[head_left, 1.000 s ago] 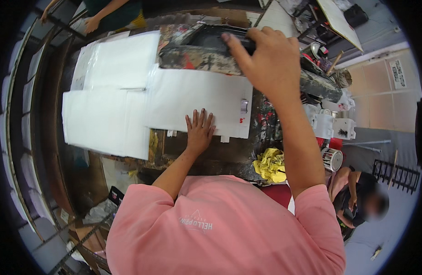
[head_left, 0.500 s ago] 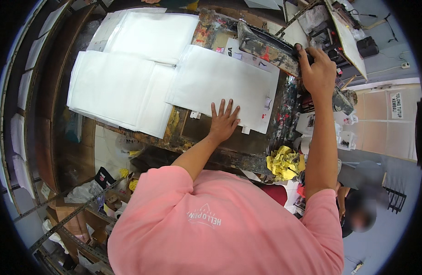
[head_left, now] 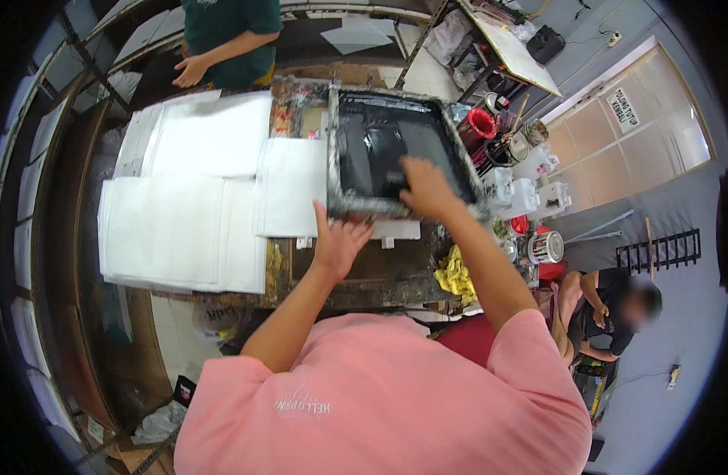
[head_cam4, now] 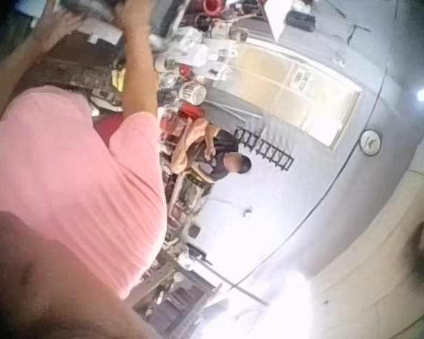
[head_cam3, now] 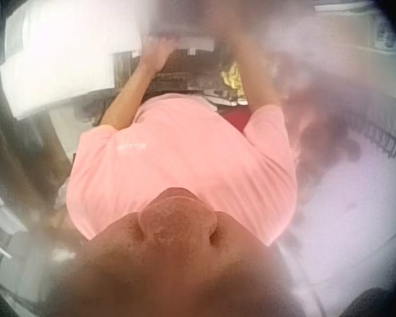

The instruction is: The person repeatedly places white paper sheets under a screen printing frame, pulls a squeegee across the screen to apply ink, and removes the printed sheets. A coworker assists by stacking the finished prints nearby.

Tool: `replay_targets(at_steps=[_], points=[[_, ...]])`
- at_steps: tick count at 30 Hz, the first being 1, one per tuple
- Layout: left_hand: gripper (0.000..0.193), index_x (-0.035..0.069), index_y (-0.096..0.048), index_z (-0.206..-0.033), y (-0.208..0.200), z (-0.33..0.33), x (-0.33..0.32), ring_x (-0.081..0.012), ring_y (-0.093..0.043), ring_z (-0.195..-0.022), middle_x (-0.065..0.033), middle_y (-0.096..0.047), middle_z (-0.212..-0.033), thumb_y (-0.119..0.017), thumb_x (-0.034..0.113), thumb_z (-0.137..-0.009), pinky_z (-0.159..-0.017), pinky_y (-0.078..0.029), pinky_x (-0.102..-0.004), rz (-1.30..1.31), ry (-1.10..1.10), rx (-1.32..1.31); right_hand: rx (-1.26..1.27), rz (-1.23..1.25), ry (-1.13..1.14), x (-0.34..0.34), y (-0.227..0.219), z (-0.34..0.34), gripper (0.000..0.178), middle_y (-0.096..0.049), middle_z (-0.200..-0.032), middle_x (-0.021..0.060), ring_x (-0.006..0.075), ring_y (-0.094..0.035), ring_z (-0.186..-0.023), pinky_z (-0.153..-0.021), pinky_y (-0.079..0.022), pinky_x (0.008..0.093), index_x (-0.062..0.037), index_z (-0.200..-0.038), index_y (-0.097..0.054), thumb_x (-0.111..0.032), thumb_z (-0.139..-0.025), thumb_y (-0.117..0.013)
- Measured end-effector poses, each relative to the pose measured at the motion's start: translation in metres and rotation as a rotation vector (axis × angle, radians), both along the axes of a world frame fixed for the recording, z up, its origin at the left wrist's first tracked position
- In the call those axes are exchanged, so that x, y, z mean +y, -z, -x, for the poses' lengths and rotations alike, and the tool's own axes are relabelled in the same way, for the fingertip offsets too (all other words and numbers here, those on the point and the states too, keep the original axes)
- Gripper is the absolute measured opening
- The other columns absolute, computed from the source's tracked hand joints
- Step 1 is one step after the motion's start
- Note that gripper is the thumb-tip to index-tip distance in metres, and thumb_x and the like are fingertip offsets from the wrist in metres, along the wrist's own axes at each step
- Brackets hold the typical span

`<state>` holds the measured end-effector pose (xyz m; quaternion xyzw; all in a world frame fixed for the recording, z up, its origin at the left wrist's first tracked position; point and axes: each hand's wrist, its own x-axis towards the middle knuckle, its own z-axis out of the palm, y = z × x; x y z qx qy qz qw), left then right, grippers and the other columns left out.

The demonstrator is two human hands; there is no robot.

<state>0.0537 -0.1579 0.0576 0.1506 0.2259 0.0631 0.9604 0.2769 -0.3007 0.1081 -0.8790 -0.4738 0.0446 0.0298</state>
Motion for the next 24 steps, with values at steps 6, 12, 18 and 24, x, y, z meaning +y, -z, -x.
replay_targets(at_steps=[6,12,18,24], points=[[0.119,-0.010,-0.024,-0.159,0.083,0.010,-0.009,-0.0361,-0.057,-0.140,-0.0251,-0.052,-0.148,-0.046,0.088,-0.095,-0.120,-0.046,-0.0476,-0.193,0.083,0.302,0.026,-0.250,0.007,0.014,0.075,-0.038,0.039,-0.069,-0.129,0.0131,0.0372,-0.061,-0.123,-0.096,-0.046,0.0526,-0.0097,-0.125,-0.071,-0.008,-0.086,-0.068],[0.107,-0.006,-0.037,-0.155,0.080,0.005,-0.023,-0.0376,-0.065,-0.124,-0.0240,-0.060,-0.132,-0.043,0.084,-0.099,-0.109,-0.056,-0.0499,-0.174,-0.041,0.666,-0.023,-0.401,0.027,0.108,0.110,-0.173,0.034,-0.075,-0.118,0.0104,0.0314,-0.068,-0.112,-0.101,-0.042,0.0532,-0.0118,-0.123,-0.073,-0.006,-0.092,-0.060],[0.106,-0.009,-0.036,-0.150,0.071,0.006,-0.037,-0.0344,-0.067,-0.107,-0.0217,-0.060,-0.118,-0.044,0.084,-0.099,-0.104,-0.057,-0.0531,-0.201,-0.150,0.753,-0.065,-0.231,0.025,0.185,0.151,-0.241,0.031,-0.073,-0.116,0.0075,0.0298,-0.068,-0.115,-0.106,-0.038,0.0597,-0.0159,-0.125,-0.071,-0.010,-0.099,-0.056],[0.097,-0.009,-0.042,-0.135,0.080,0.011,-0.036,-0.0336,-0.068,-0.104,-0.0165,-0.060,-0.103,-0.045,0.082,-0.101,-0.103,-0.058,-0.0547,-0.274,-0.142,0.647,-0.067,-0.207,0.029,0.161,0.153,-0.201,0.023,-0.071,-0.115,0.0056,0.0284,-0.067,-0.115,-0.100,-0.043,0.0585,-0.0169,-0.119,-0.069,-0.014,-0.097,-0.062]])
